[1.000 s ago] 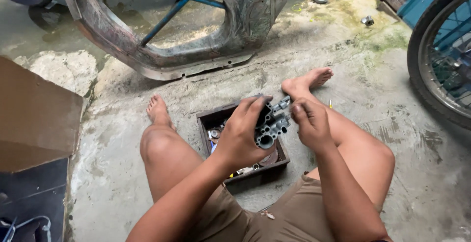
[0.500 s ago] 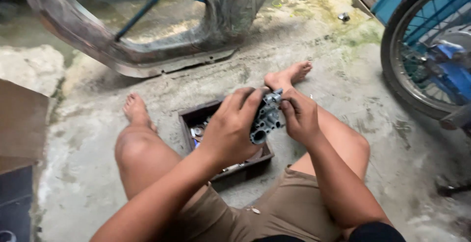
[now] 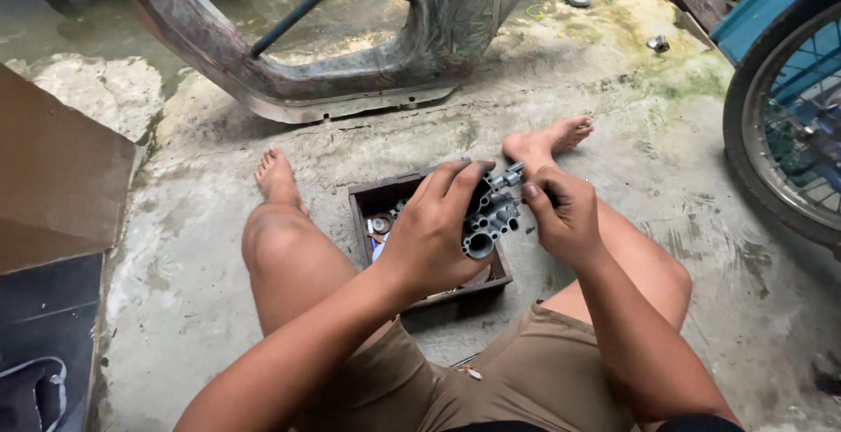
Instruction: Inspecting and repairing a motorcycle carburetor using a small metal tool while sitting on the floor
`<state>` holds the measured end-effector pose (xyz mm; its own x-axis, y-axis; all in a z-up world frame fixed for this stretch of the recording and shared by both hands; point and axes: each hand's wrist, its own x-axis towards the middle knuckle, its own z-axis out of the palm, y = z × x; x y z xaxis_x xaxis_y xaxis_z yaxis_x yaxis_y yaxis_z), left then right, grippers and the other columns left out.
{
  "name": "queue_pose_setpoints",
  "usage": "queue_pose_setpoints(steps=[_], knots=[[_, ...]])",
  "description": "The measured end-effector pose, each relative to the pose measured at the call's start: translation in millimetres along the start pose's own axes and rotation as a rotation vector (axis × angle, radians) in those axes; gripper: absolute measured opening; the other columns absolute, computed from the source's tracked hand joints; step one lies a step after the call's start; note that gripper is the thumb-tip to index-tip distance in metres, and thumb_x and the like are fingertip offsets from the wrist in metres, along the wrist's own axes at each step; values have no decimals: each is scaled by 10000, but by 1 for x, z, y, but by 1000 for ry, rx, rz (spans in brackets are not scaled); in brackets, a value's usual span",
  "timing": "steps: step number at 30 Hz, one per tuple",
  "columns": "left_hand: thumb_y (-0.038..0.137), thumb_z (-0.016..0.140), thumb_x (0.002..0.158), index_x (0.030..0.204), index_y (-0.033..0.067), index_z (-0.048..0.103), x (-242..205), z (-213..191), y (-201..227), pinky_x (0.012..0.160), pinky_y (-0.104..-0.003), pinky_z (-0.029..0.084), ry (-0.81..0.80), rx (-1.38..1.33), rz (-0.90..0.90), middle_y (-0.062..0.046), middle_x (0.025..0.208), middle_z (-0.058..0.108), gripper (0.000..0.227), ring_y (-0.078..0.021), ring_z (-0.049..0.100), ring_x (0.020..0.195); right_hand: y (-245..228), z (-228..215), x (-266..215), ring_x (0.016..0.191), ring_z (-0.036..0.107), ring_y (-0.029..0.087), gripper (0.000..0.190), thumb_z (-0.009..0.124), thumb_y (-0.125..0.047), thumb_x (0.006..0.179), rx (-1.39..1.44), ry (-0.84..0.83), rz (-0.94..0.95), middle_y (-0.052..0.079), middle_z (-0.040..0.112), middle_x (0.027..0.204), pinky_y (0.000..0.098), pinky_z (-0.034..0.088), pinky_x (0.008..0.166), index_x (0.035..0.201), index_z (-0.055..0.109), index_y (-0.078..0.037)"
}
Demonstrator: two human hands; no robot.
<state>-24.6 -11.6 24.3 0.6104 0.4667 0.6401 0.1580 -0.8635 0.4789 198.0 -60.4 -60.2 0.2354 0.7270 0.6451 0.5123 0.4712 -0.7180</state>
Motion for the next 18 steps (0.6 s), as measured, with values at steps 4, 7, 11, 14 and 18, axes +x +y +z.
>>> queue_pose_setpoints(steps=[4, 7, 11, 14, 18], knots=[[201, 858, 593, 1443, 67, 497, -2, -6, 2, 899, -521, 561, 1, -20, -25, -184, 1221, 573, 933, -465, 654, 1040, 15, -11, -2, 528, 548, 202, 264, 641, -41, 1025, 14, 121, 116, 89, 578, 625, 301, 411, 520, 762, 644, -27], [153, 828, 575, 1419, 49, 515, 2, -11, 3, 916, -483, 560, 19, 57, 24, -175, 1202, 571, 906, -429, 657, 1029, 15, -18, 6, 594, 504, 53, 203, 501, -81, 1117, 203, 483, 433, -45, 544, 728, 191, 405, 564, 937, 543, -166], [150, 824, 578, 1419, 36, 515, 3, -7, 0, 911, -490, 554, 32, 67, 45, -178, 1208, 564, 903, -432, 652, 1004, -11, -7, 3, 726, 611, 249, 242, 489, -136, 1079, -19, 197, 199, 92, 630, 790, 353, 490, 705, 968, 692, -67], [136, 827, 562, 1419, 19, 509, 9, -5, 4, 907, -502, 554, 30, 49, 74, -195, 1206, 565, 922, -447, 650, 1000, -12, -1, 11, 680, 631, 296, 289, 546, -270, 1073, -169, 40, -116, 66, 643, 748, 385, 511, 702, 900, 701, -99], [129, 786, 575, 1434, 22, 481, 11, -3, 6, 879, -507, 549, 12, 9, 25, -203, 1209, 550, 918, -467, 641, 977, -8, -10, 17, 643, 570, 343, 351, 498, -190, 1148, -280, 140, -175, 89, 545, 689, 372, 473, 670, 834, 607, -78]])
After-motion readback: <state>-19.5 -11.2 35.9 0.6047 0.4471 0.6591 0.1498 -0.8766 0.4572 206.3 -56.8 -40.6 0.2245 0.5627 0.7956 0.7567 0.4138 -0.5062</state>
